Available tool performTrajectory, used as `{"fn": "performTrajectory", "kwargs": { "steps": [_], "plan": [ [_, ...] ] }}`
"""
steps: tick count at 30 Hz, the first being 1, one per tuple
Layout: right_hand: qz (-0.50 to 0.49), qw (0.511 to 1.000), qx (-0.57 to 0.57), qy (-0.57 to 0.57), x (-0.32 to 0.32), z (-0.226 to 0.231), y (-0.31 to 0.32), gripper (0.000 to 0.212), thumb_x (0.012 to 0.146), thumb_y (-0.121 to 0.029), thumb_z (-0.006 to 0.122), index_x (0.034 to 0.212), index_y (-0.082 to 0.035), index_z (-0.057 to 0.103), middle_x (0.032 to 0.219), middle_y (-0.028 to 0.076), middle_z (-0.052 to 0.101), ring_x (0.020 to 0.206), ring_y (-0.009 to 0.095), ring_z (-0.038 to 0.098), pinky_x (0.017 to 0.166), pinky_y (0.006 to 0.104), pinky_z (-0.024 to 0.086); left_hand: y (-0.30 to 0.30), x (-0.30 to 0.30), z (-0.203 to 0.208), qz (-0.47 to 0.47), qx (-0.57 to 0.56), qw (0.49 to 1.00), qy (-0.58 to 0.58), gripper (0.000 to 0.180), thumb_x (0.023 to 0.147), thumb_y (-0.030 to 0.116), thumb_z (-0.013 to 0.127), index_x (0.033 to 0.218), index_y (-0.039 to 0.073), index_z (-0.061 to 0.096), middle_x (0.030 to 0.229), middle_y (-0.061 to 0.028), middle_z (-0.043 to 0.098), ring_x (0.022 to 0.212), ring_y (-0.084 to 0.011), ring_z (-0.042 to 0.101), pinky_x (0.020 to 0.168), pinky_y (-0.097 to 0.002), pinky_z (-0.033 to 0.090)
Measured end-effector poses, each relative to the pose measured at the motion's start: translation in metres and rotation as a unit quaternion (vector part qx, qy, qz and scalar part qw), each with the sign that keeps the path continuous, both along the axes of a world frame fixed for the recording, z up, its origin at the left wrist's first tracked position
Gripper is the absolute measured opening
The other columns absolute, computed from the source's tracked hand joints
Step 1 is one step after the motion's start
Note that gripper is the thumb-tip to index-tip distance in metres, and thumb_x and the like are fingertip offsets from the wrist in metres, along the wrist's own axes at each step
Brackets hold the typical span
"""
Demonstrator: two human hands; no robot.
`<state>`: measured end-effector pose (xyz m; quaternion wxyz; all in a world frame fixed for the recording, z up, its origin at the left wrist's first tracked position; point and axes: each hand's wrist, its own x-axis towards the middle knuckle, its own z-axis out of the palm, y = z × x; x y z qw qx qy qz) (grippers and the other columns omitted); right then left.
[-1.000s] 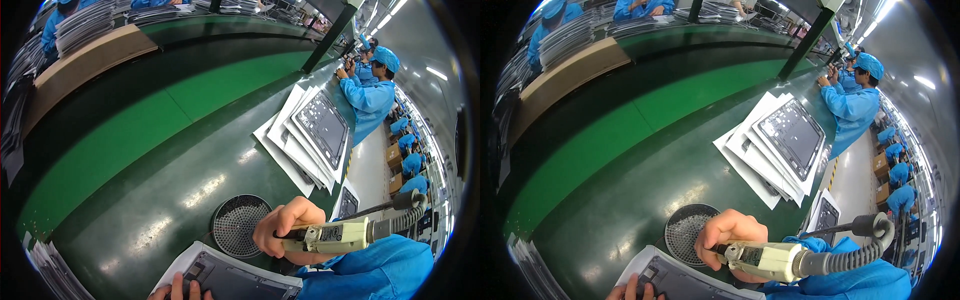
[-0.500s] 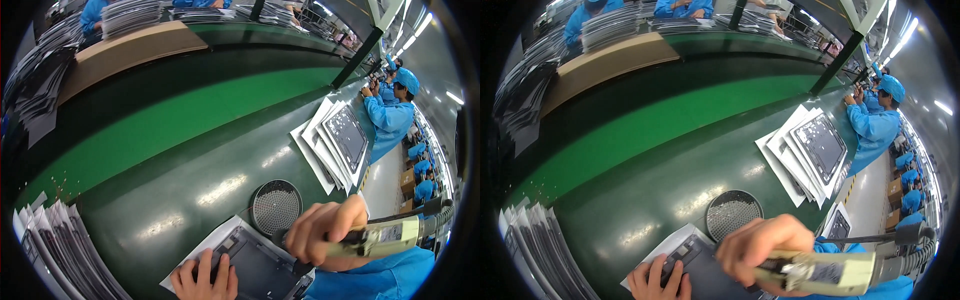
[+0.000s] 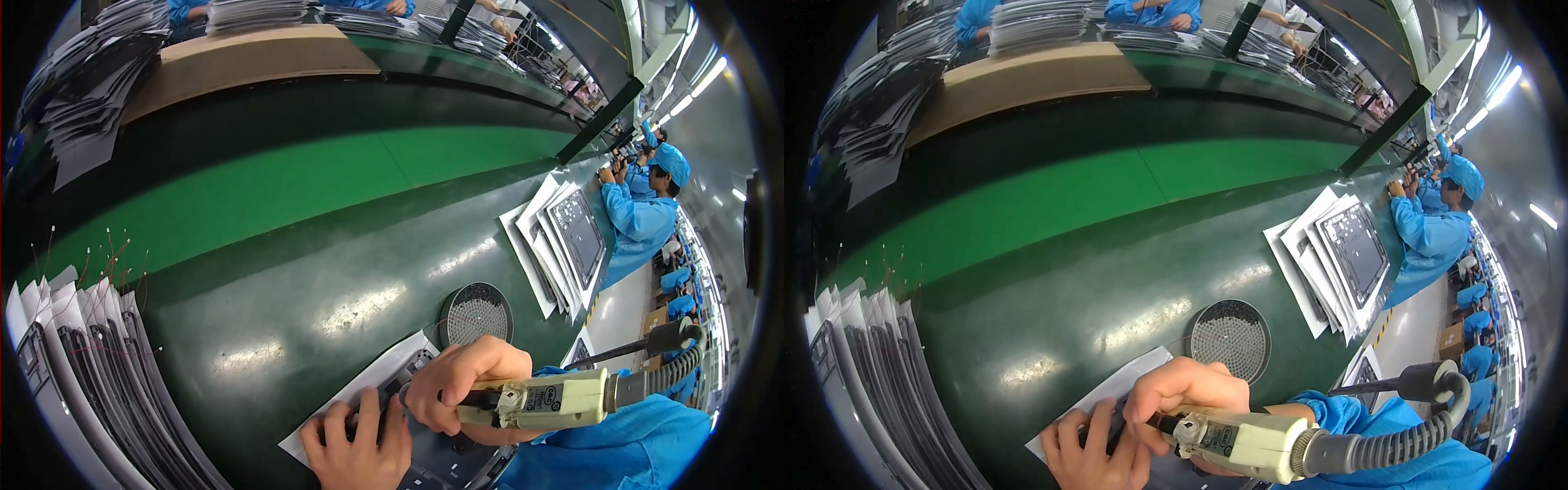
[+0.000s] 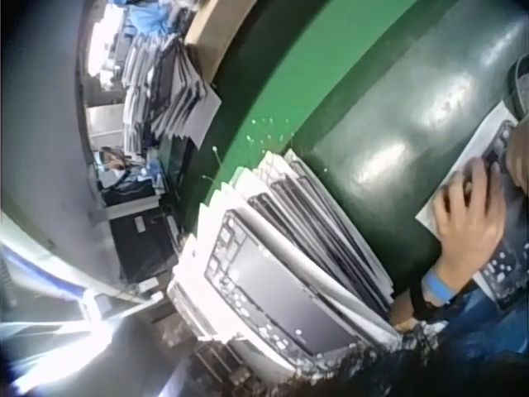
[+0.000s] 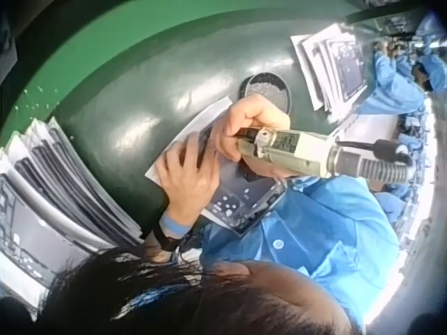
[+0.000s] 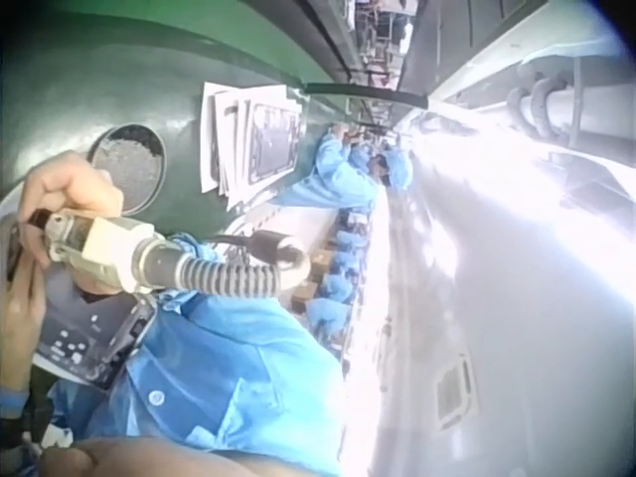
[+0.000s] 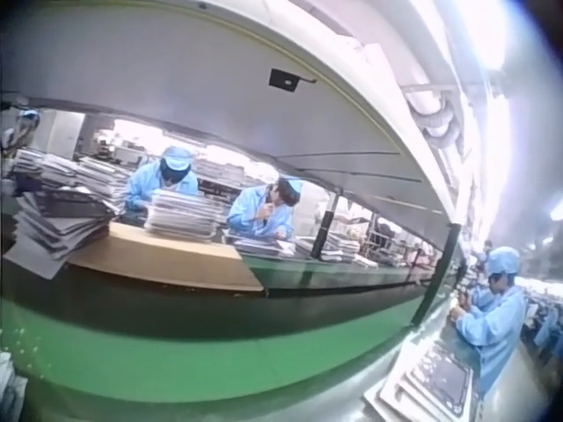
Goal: Assembling electronic device frames on a factory assembly line using an electric screwdriver.
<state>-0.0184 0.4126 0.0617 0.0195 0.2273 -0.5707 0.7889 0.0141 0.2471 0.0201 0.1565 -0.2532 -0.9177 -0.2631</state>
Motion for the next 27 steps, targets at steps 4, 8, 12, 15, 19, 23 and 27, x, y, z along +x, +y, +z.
{"fn": "performTrajectory", "kwargs": {
  "steps": [4, 8, 12, 15, 19, 23, 27],
  "plan": [
    [-0.038, 0.995, -0.095, -0.007, 0.002, -0.008, -0.009, 0.037, 0.091, -0.022, 0.068, 0.103, 0.01, 0.052, 0.072, 0.011, 0.059, 0.057, 0.012, 0.054, 0.052, 0.0243, 0.043, 0.002, 0.0, -0.001, -0.004, 0.0, 1.0, 0.001, 0.026, 0.078, 0.02, 0.066, 0.102, 0.011, 0.07, 0.113, -0.0071, 0.059, 0.094, -0.0272, 0.055, 0.08, -0.0439, 0.043],
    [-0.033, 0.998, 0.044, -0.024, 0.0, -0.011, -0.002, 0.053, 0.087, -0.043, 0.067, 0.094, 0.007, 0.053, 0.064, 0.009, 0.057, 0.053, 0.014, 0.053, 0.049, 0.0264, 0.043, 0.003, 0.0, 0.0, -0.003, -0.008, 1.0, 0.001, 0.024, 0.078, 0.021, 0.067, 0.099, 0.011, 0.069, 0.112, -0.0077, 0.06, 0.093, -0.0278, 0.055, 0.079, -0.0442, 0.042],
    [-0.082, 0.99, 0.104, -0.049, -0.006, -0.005, -0.012, 0.068, 0.085, -0.064, 0.063, 0.079, 0.003, 0.051, 0.055, 0.006, 0.055, 0.046, 0.014, 0.05, 0.044, 0.0269, 0.042, 0.008, -0.007, -0.005, 0.04, -0.007, 0.997, 0.072, 0.012, 0.074, 0.018, 0.068, 0.083, 0.011, 0.07, 0.097, -0.0045, 0.062, 0.077, -0.0208, 0.053, 0.067, -0.0389, 0.043],
    [-0.114, 0.965, 0.191, -0.137, -0.002, 0.01, -0.007, 0.07, 0.085, -0.069, 0.058, 0.078, 0.001, 0.051, 0.054, 0.006, 0.055, 0.046, 0.012, 0.05, 0.045, 0.0255, 0.041, 0.007, -0.002, 0.005, -0.01, 0.005, 0.999, 0.033, 0.022, 0.078, 0.022, 0.067, 0.097, 0.011, 0.068, 0.109, -0.0075, 0.06, 0.091, -0.0288, 0.055, 0.076, -0.0445, 0.041],
    [-0.007, 0.998, 0.027, -0.063, -0.003, -0.009, -0.004, 0.044, 0.098, -0.043, 0.053, 0.084, -0.001, 0.054, 0.066, 0.004, 0.06, 0.055, 0.01, 0.055, 0.048, 0.0223, 0.04, 0.001, 0.0, 0.003, -0.03, -0.036, 0.998, 0.034, 0.026, 0.078, 0.024, 0.068, 0.103, 0.018, 0.07, 0.105, -0.0069, 0.063, 0.091, -0.0312, 0.056, 0.073, -0.0462, 0.042],
    [0.045, 0.996, -0.003, -0.077, -0.004, -0.022, -0.003, 0.029, 0.097, -0.032, 0.055, 0.095, -0.003, 0.056, 0.072, 0.002, 0.058, 0.066, 0.011, 0.055, 0.057, 0.025, 0.044, -0.001, 0.004, 0.01, -0.024, -0.063, 0.996, 0.056, 0.031, 0.077, 0.024, 0.068, 0.107, 0.016, 0.069, 0.101, -0.0091, 0.062, 0.091, -0.0333, 0.055, 0.075, -0.0472, 0.044],
    [-0.025, 0.996, 0.03, -0.075, 0.002, -0.028, -0.013, 0.02, 0.095, -0.022, 0.059, 0.103, -0.003, 0.056, 0.076, 0.0, 0.057, 0.072, 0.009, 0.054, 0.059, 0.0195, 0.043, -0.001, 0.007, 0.006, -0.051, -0.073, 0.992, 0.093, 0.03, 0.078, 0.023, 0.068, 0.106, 0.013, 0.069, 0.103, -0.0123, 0.062, 0.091, -0.0355, 0.055, 0.075, -0.0483, 0.044]
  ]
}}
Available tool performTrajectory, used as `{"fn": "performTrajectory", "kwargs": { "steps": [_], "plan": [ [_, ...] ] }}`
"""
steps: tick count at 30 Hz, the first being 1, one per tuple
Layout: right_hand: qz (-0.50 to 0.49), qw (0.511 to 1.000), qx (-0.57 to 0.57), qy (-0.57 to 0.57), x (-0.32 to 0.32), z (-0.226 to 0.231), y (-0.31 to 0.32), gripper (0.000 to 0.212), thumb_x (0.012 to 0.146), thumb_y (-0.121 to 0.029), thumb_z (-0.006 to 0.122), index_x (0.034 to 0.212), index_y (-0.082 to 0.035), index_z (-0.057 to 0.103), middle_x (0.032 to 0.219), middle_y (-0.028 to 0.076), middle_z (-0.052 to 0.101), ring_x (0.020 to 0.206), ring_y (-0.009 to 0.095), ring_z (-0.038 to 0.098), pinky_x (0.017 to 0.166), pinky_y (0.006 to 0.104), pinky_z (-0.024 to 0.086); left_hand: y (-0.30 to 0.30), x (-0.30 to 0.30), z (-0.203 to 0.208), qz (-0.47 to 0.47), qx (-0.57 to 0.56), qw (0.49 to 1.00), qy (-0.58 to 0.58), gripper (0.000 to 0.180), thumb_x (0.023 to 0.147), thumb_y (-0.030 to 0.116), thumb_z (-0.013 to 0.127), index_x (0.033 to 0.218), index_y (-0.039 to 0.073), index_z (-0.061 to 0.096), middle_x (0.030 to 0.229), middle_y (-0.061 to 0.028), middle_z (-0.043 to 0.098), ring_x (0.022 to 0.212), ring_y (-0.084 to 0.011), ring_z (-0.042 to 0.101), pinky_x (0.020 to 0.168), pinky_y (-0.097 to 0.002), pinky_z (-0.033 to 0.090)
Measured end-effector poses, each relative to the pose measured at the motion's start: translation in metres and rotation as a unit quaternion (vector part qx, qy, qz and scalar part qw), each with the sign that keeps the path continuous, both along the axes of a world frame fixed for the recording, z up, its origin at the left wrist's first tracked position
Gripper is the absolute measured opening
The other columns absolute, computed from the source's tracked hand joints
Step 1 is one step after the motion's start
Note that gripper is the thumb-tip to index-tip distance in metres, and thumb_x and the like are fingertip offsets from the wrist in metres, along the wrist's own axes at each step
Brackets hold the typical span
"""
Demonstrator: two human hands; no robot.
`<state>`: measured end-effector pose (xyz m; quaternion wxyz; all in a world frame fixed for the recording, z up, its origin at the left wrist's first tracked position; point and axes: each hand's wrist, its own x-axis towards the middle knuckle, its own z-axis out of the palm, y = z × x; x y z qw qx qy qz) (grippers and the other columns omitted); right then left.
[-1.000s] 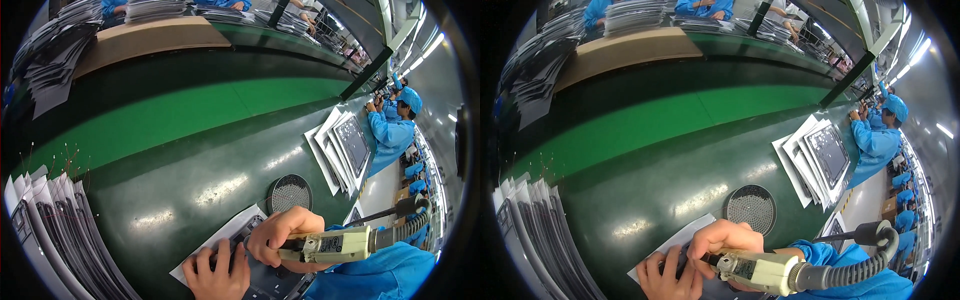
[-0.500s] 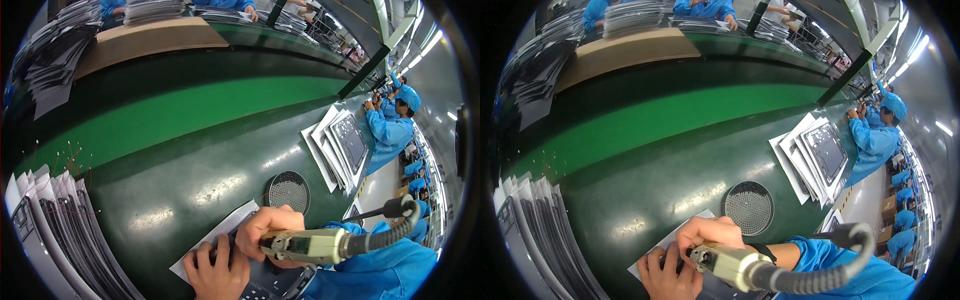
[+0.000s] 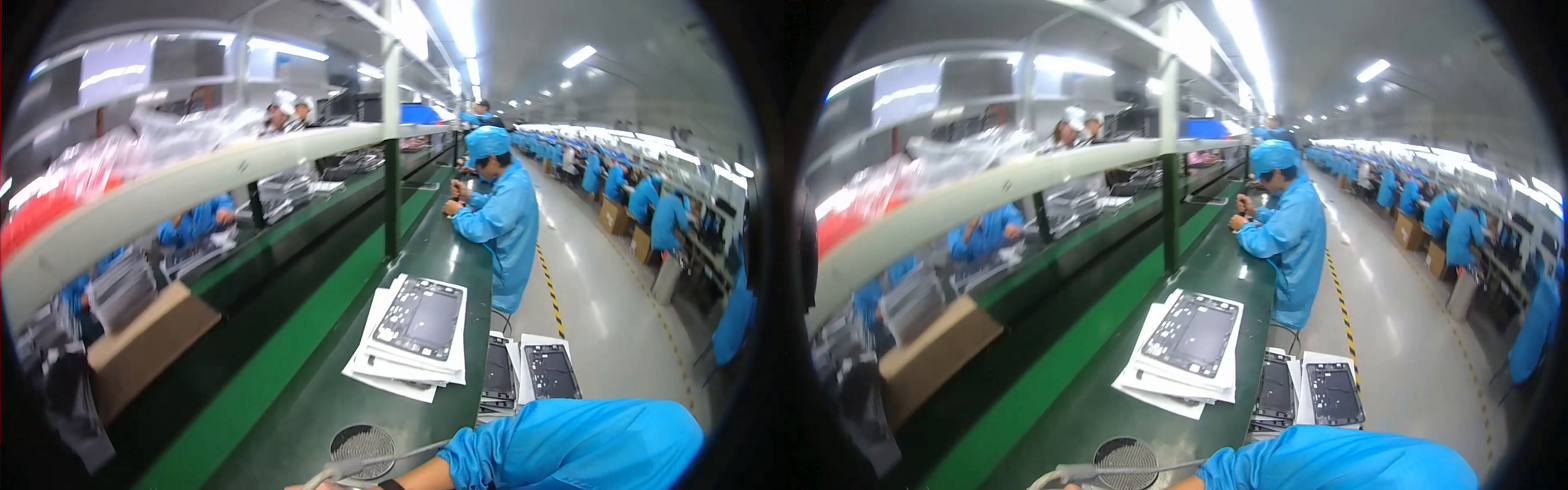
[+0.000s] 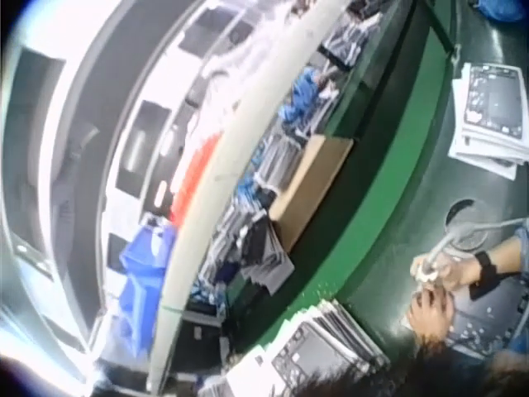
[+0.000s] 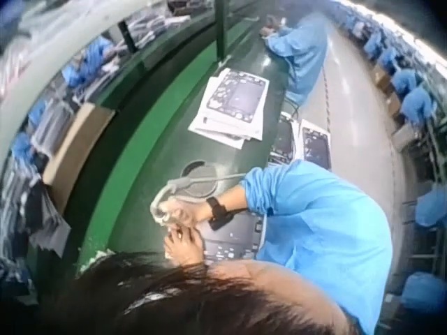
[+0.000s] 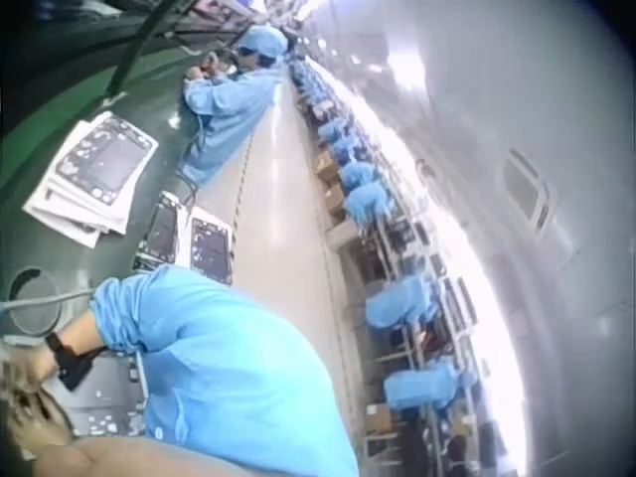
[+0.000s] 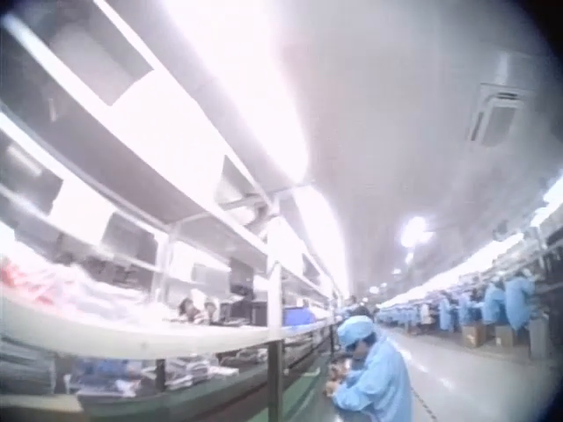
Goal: Assembling electronic device frames on a factory assembly line using an electric screwdriver.
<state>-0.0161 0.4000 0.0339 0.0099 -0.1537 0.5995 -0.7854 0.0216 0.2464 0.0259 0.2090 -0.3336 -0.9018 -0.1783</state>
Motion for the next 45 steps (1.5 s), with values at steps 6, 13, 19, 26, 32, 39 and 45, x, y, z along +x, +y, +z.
{"fn": "performTrajectory", "kwargs": {
  "steps": [6, 13, 19, 26, 32, 39, 45],
  "plan": [
    [-0.103, 0.966, -0.217, 0.098, -0.002, 0.051, 0.014, 0.032, 0.094, -0.025, 0.06, 0.112, 0.0, 0.053, 0.071, 0.004, 0.056, 0.065, 0.012, 0.058, 0.053, 0.0241, 0.047, 0.007, -0.002, 0.001, -0.032, 0.022, 0.997, 0.068, 0.027, 0.083, 0.026, 0.066, 0.106, 0.013, 0.068, 0.105, -0.0121, 0.064, 0.087, -0.0354, 0.058, 0.072, -0.0486, 0.047],
    [-0.393, 0.876, -0.275, 0.053, 0.041, 0.09, 0.085, 0.032, 0.096, -0.031, 0.057, 0.106, -0.001, 0.06, 0.07, 0.005, 0.058, 0.065, 0.014, 0.061, 0.054, 0.0259, 0.049, 0.001, -0.005, -0.011, -0.054, -0.091, 0.991, 0.082, 0.034, 0.086, 0.028, 0.064, 0.11, 0.005, 0.067, 0.101, -0.0147, 0.064, 0.086, -0.035, 0.058, 0.072, -0.0462, 0.049],
    [-0.358, 0.816, -0.433, -0.135, 0.067, 0.011, 0.121, 0.041, 0.097, -0.042, 0.053, 0.093, -0.004, 0.067, 0.063, 0.003, 0.057, 0.05, 0.015, 0.053, 0.048, 0.0262, 0.044, 0.047, -0.017, -0.048, -0.108, 0.065, 0.983, 0.135, 0.035, 0.088, 0.022, 0.065, 0.115, 0.0, 0.063, 0.099, -0.0122, 0.065, 0.088, -0.0296, 0.061, 0.078, -0.0424, 0.05],
    [-0.246, 0.798, -0.511, -0.204, 0.058, -0.019, 0.15, 0.032, 0.096, -0.033, 0.056, 0.106, -0.004, 0.063, 0.091, 0.009, 0.068, 0.081, 0.02, 0.066, 0.077, 0.0334, 0.055, 0.113, 0.024, -0.057, -0.17, 0.164, 0.94, -0.248, 0.034, 0.089, 0.019, 0.066, 0.117, 0.0, 0.062, 0.1, -0.0108, 0.066, 0.089, -0.0271, 0.062, 0.079, -0.0404, 0.051],
    [-0.196, 0.941, -0.18, -0.209, 0.13, -0.01, 0.14, 0.028, 0.093, -0.025, 0.062, 0.108, -0.002, 0.065, 0.097, 0.009, 0.07, 0.085, 0.016, 0.066, 0.077, 0.03, 0.054, 0.095, 0.096, -0.054, -0.029, 0.303, 0.793, -0.528, 0.034, 0.089, 0.017, 0.066, 0.118, 0.0, 0.061, 0.101, -0.0096, 0.066, 0.09, -0.025, 0.062, 0.08, -0.0387, 0.051],
    [-0.077, 0.975, 0.031, -0.204, 0.203, -0.005, 0.122, 0.071, 0.092, -0.029, 0.067, 0.143, 0.005, 0.032, 0.132, 0.018, 0.054, 0.119, 0.021, 0.056, 0.103, 0.0343, 0.045, -0.003, 0.194, 0.077, 0.118, 0.564, 0.551, -0.604, 0.037, 0.087, 0.008, 0.068, 0.121, 0.0, 0.057, 0.107, -0.0058, 0.066, 0.094, -0.0148, 0.063, 0.082, -0.0284, 0.051],
    [0.247, 0.888, -0.301, -0.245, 0.121, 0.087, 0.04, 0.059, 0.096, -0.02, 0.059, 0.145, -0.001, 0.032, 0.14, 0.015, 0.047, 0.125, 0.02, 0.05, 0.102, 0.0344, 0.044, -0.074, 0.175, 0.197, 0.151, 0.401, 0.726, -0.538, 0.035, 0.088, 0.002, 0.065, 0.122, 0.0, 0.055, 0.101, -0.0036, 0.066, 0.081, -0.0125, 0.063, 0.07, -0.0261, 0.052]
  ]
}}
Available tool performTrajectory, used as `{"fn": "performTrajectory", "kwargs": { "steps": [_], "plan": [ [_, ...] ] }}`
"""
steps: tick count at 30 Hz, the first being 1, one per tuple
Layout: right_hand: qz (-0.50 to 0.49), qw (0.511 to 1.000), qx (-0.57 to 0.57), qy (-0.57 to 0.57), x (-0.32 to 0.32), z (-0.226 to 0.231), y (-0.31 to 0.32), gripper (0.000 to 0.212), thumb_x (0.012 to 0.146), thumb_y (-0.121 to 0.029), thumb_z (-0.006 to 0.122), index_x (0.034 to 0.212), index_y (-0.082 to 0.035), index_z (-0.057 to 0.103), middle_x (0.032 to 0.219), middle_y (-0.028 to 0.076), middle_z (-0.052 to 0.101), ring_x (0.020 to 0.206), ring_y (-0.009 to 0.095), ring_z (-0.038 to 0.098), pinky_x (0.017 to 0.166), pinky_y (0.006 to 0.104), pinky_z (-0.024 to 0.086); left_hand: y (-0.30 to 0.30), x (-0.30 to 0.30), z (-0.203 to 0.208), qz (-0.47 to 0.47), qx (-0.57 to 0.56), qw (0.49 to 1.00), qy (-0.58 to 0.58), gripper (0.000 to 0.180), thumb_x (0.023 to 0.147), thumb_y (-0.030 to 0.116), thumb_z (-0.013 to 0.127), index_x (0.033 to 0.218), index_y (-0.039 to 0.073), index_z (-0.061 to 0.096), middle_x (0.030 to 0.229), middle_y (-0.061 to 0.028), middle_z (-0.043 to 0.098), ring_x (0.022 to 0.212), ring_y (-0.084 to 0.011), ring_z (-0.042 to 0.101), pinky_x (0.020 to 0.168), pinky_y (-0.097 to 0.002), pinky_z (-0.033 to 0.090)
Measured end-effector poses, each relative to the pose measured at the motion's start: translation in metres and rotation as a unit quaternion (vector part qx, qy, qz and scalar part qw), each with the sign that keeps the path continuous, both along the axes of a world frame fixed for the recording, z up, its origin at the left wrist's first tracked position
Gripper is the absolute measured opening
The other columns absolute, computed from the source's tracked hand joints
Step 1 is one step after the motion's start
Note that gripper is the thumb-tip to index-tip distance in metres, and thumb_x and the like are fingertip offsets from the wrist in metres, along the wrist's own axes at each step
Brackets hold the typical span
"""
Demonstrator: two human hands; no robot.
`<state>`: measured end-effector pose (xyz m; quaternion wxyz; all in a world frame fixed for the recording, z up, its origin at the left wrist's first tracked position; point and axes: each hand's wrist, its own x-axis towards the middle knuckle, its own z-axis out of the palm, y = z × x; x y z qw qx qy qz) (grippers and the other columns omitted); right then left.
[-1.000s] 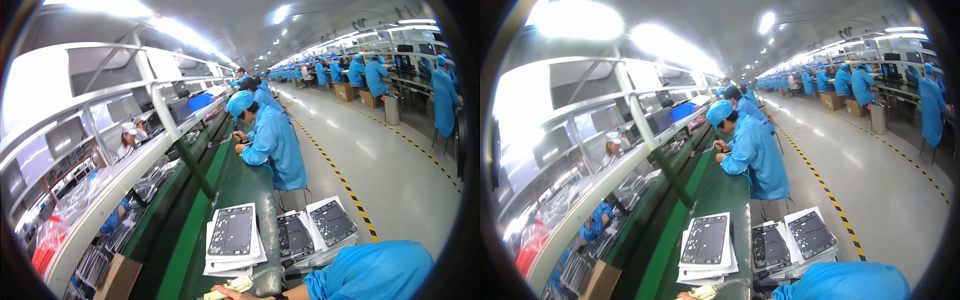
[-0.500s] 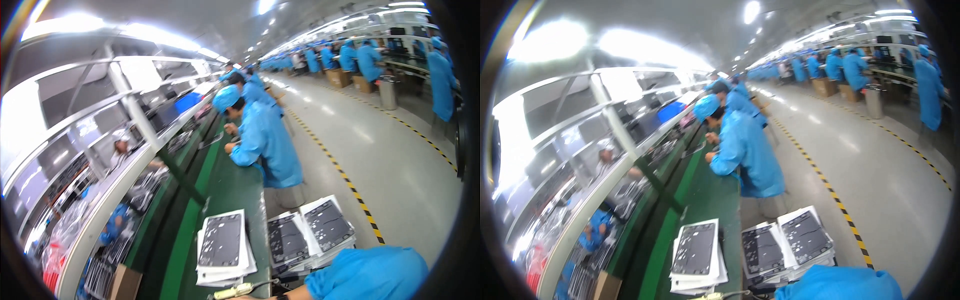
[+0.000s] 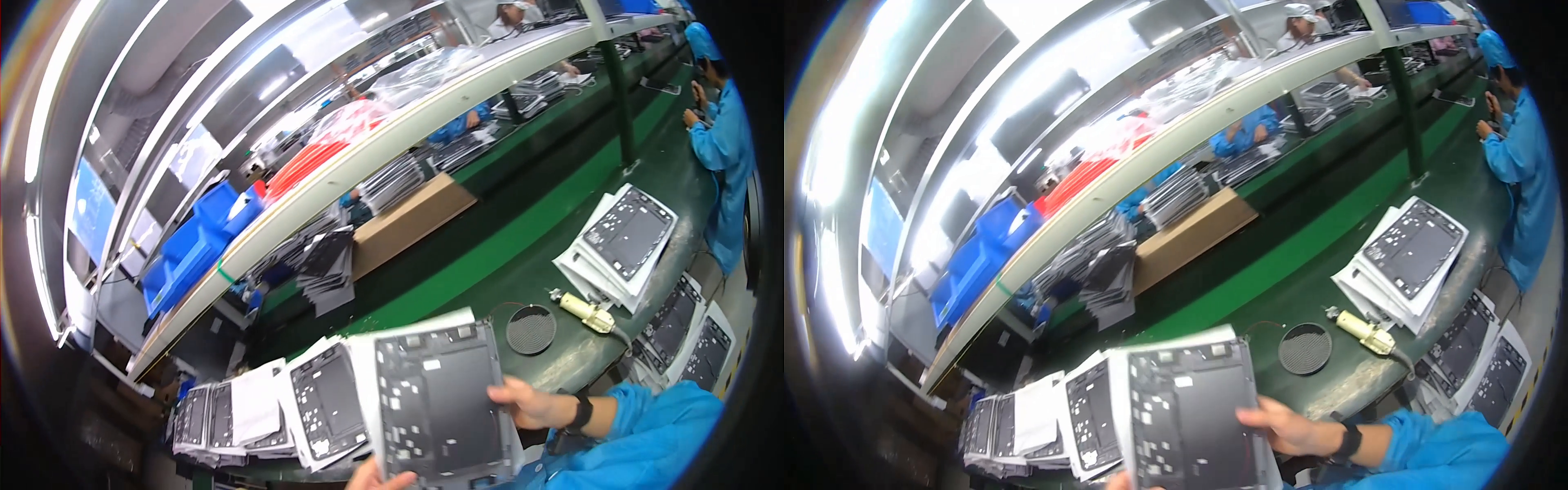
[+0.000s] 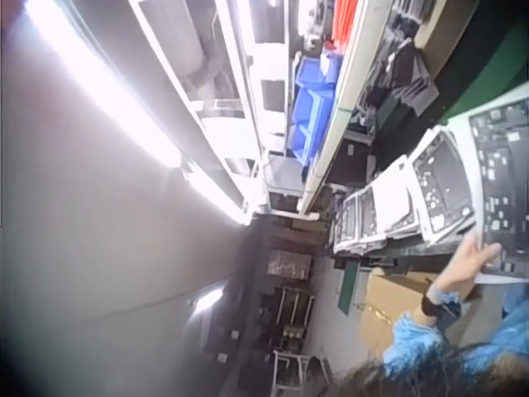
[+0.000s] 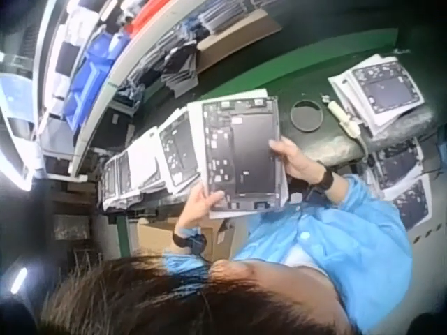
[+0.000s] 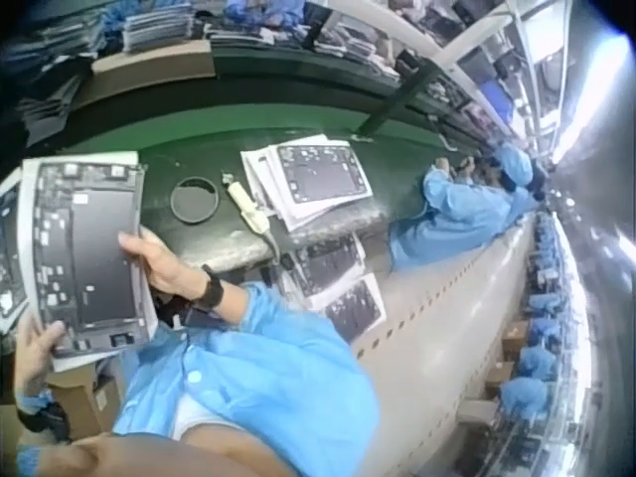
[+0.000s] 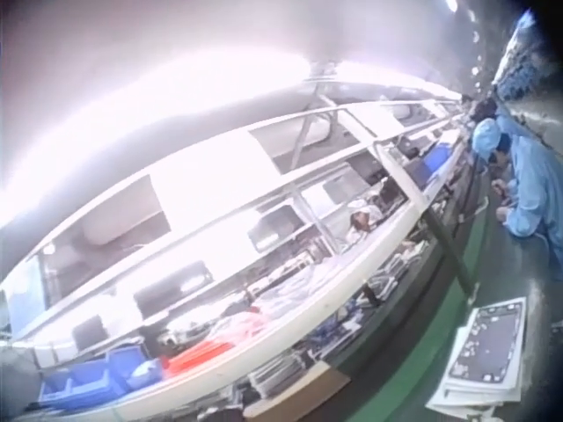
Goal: Assembling electronic device frames on a factory assembly line using an electric screwdriver.
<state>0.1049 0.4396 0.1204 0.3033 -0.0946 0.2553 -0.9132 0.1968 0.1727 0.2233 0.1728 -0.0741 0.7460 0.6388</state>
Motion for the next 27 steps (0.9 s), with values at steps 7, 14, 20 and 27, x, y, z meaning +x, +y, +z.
{"fn": "performTrajectory", "kwargs": {
  "steps": [7, 14, 20, 27],
  "plan": [
    [-0.138, 0.961, 0.137, 0.194, -0.136, 0.086, -0.163, 0.034, 0.09, -0.011, 0.063, 0.119, 0.005, 0.053, 0.112, 0.013, 0.063, 0.097, 0.016, 0.061, 0.086, 0.0317, 0.051, -0.101, -0.018, 0.032, 0.186, 0.001, 0.972, 0.141, 0.057, 0.089, 0.001, 0.06, 0.141, -0.002, 0.038, 0.114, -0.0088, 0.061, 0.089, -0.0166, 0.06, 0.073, -0.028, 0.05],
    [-0.383, 0.785, 0.219, 0.434, -0.15, -0.014, -0.164, 0.016, 0.081, -0.014, 0.063, 0.083, 0.001, 0.068, 0.069, 0.012, 0.065, 0.061, 0.017, 0.058, 0.058, 0.0378, 0.047, -0.082, -0.149, -0.047, 0.085, 0.042, 0.99, 0.101, 0.048, 0.095, 0.005, 0.055, 0.141, 0.0, 0.042, 0.13, -0.0186, 0.053, 0.11, -0.0217, 0.057, 0.096, -0.0361, 0.048],
    [-0.075, 0.894, 0.287, 0.336, 0.008, -0.02, -0.014, 0.019, 0.096, -0.018, 0.061, 0.097, 0.0, 0.067, 0.081, 0.006, 0.069, 0.074, 0.011, 0.064, 0.066, 0.0273, 0.051, 0.083, -0.299, -0.113, -0.221, 0.112, 0.966, 0.076, 0.046, 0.095, 0.006, 0.055, 0.139, 0.0, 0.044, 0.128, -0.0179, 0.054, 0.108, -0.0212, 0.057, 0.094, -0.0357, 0.048],
    [-0.037, 0.893, 0.373, 0.25, 0.09, -0.078, 0.048, 0.02, 0.09, -0.02, 0.067, 0.092, 0.0, 0.067, 0.074, 0.008, 0.067, 0.069, 0.013, 0.063, 0.062, 0.0297, 0.05, 0.145, -0.316, -0.176, -0.315, 0.124, 0.939, 0.056, 0.044, 0.095, 0.007, 0.055, 0.137, 0.001, 0.046, 0.125, -0.0171, 0.055, 0.105, -0.0207, 0.057, 0.091, -0.0352, 0.048]
  ]
}}
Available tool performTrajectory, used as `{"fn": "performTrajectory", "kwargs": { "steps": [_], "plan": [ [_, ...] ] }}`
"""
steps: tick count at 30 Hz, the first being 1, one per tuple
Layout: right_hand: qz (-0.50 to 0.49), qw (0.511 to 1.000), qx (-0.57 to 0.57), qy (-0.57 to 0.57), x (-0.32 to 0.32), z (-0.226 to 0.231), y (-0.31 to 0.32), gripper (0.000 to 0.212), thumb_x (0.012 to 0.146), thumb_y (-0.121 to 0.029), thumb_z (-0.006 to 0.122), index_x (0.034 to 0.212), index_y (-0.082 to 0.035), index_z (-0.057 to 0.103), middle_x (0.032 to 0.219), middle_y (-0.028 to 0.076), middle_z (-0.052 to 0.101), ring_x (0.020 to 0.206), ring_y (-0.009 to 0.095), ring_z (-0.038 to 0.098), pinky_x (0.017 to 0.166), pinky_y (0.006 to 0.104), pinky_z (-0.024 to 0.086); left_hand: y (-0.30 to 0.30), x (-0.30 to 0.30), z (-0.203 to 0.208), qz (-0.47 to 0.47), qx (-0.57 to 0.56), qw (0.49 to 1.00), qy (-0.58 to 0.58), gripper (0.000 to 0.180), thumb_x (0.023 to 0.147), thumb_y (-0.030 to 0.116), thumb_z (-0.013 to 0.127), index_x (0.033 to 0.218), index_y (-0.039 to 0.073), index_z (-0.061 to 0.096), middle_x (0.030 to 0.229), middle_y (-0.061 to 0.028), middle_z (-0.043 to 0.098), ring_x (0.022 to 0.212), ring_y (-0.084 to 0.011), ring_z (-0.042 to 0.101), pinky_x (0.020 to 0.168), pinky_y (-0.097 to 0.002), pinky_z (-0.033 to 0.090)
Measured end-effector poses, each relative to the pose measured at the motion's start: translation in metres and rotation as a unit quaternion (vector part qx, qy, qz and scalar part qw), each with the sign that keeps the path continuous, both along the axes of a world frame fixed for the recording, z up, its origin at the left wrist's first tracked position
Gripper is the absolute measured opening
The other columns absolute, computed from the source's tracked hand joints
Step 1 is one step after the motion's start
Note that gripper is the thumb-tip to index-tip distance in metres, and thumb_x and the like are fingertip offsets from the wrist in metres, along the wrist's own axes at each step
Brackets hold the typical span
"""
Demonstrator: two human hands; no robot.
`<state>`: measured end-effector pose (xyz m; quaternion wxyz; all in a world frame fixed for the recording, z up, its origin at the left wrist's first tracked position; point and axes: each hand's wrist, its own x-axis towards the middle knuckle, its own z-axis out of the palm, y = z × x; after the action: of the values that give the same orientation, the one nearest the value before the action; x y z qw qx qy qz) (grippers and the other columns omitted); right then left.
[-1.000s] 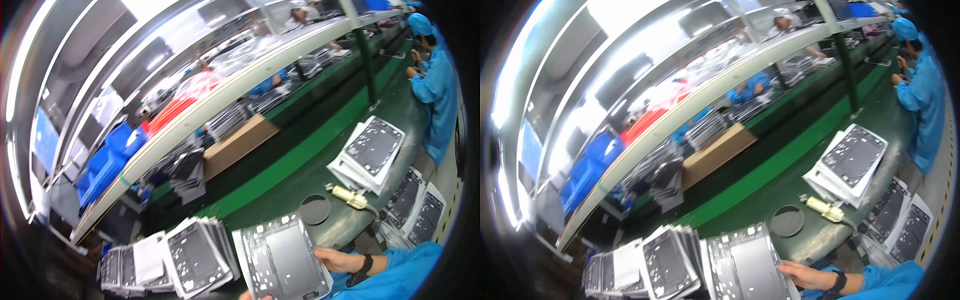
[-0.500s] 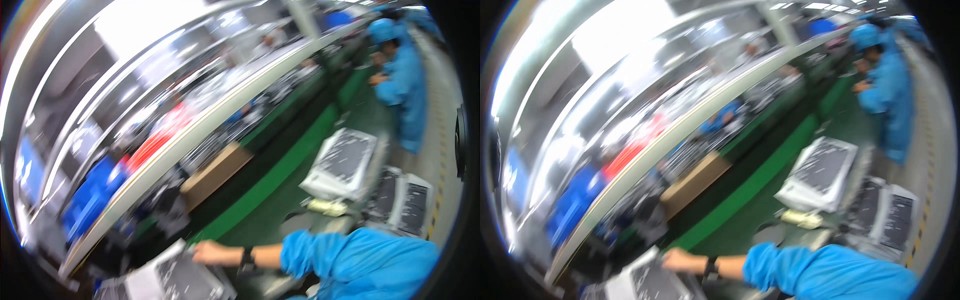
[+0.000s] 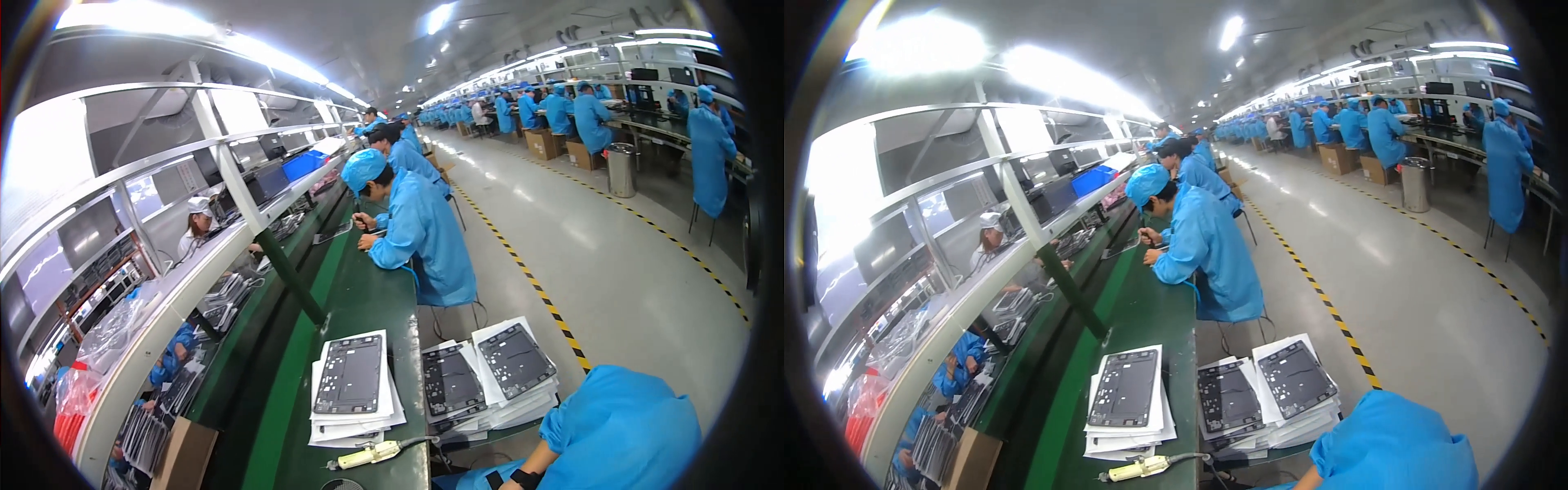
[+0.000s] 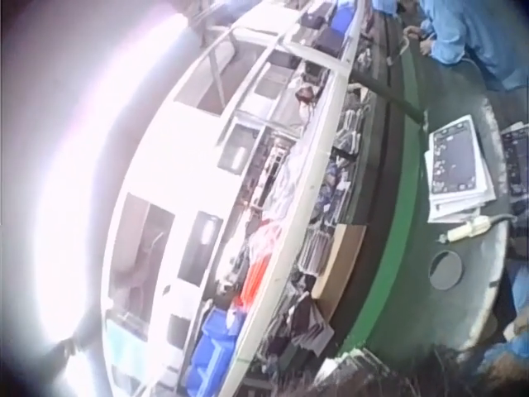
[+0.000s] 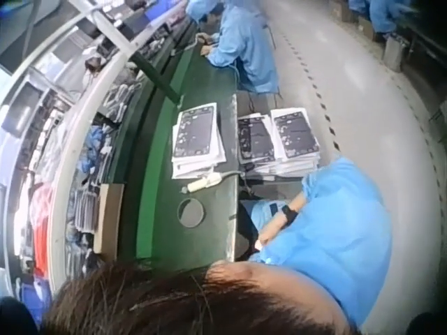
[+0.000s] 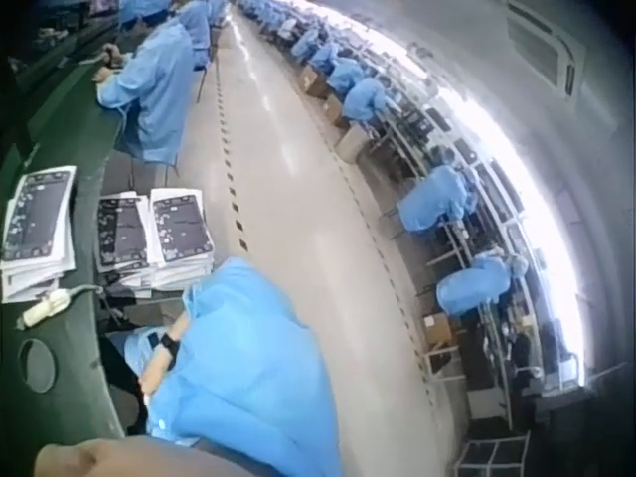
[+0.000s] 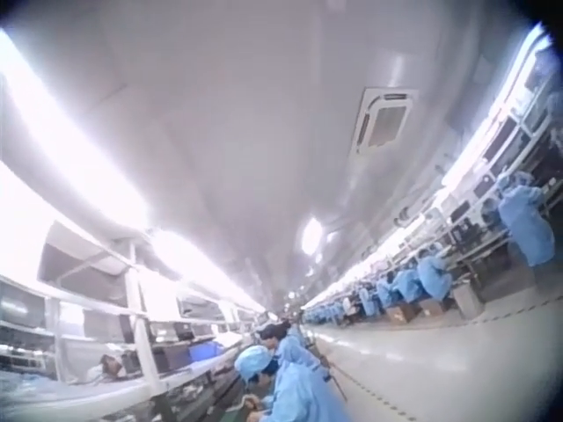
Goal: Assembling electronic device frames on a factory assembly line using an electric screwdriver.
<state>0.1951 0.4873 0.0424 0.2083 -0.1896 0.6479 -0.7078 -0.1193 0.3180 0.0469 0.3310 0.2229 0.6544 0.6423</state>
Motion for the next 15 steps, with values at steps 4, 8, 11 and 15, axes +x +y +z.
{"fn": "performTrajectory", "kwargs": {
  "steps": [4, 8, 11, 15],
  "plan": [
    [-0.014, 1.0, 0.022, -0.015, 0.024, -0.015, 0.0, 0.02, 0.089, -0.02, 0.067, 0.092, 0.0, 0.067, 0.074, 0.008, 0.067, 0.069, 0.014, 0.062, 0.062, 0.0302, 0.05, 0.007, 0.013, -0.032, -0.035, -0.006, 0.999, -0.006, 0.043, 0.095, 0.008, 0.055, 0.136, 0.001, 0.047, 0.123, -0.0167, 0.056, 0.104, -0.0204, 0.058, 0.09, -0.035, 0.049],
    [-0.017, 0.999, 0.045, -0.018, 0.038, -0.023, 0.002, 0.02, 0.089, -0.019, 0.066, 0.092, 0.001, 0.067, 0.075, 0.009, 0.068, 0.069, 0.014, 0.062, 0.062, 0.0307, 0.05, 0.008, 0.025, -0.051, -0.058, -0.011, 0.998, 0.001, 0.042, 0.095, 0.009, 0.056, 0.135, 0.001, 0.048, 0.121, -0.0162, 0.057, 0.102, -0.0201, 0.058, 0.088, -0.0347, 0.049],
    [-0.018, 0.998, 0.063, -0.015, 0.041, -0.026, 0.007, 0.02, 0.088, -0.019, 0.066, 0.092, 0.001, 0.067, 0.075, 0.009, 0.068, 0.069, 0.014, 0.062, 0.062, 0.0311, 0.049, 0.012, 0.028, -0.057, -0.074, -0.015, 0.997, 0.012, 0.041, 0.095, 0.01, 0.056, 0.134, 0.001, 0.049, 0.12, -0.0158, 0.057, 0.101, -0.0198, 0.058, 0.087, -0.0345, 0.049],
    [-0.009, 0.996, 0.092, -0.013, 0.043, -0.033, 0.017, 0.02, 0.087, -0.018, 0.066, 0.091, 0.001, 0.067, 0.076, 0.009, 0.068, 0.069, 0.015, 0.062, 0.062, 0.0316, 0.049, 0.016, 0.038, -0.07, -0.084, -0.015, 0.996, 0.023, 0.04, 0.095, 0.011, 0.056, 0.133, 0.001, 0.05, 0.118, -0.0154, 0.058, 0.1, -0.0195, 0.058, 0.086, -0.0343, 0.049]
  ]
}}
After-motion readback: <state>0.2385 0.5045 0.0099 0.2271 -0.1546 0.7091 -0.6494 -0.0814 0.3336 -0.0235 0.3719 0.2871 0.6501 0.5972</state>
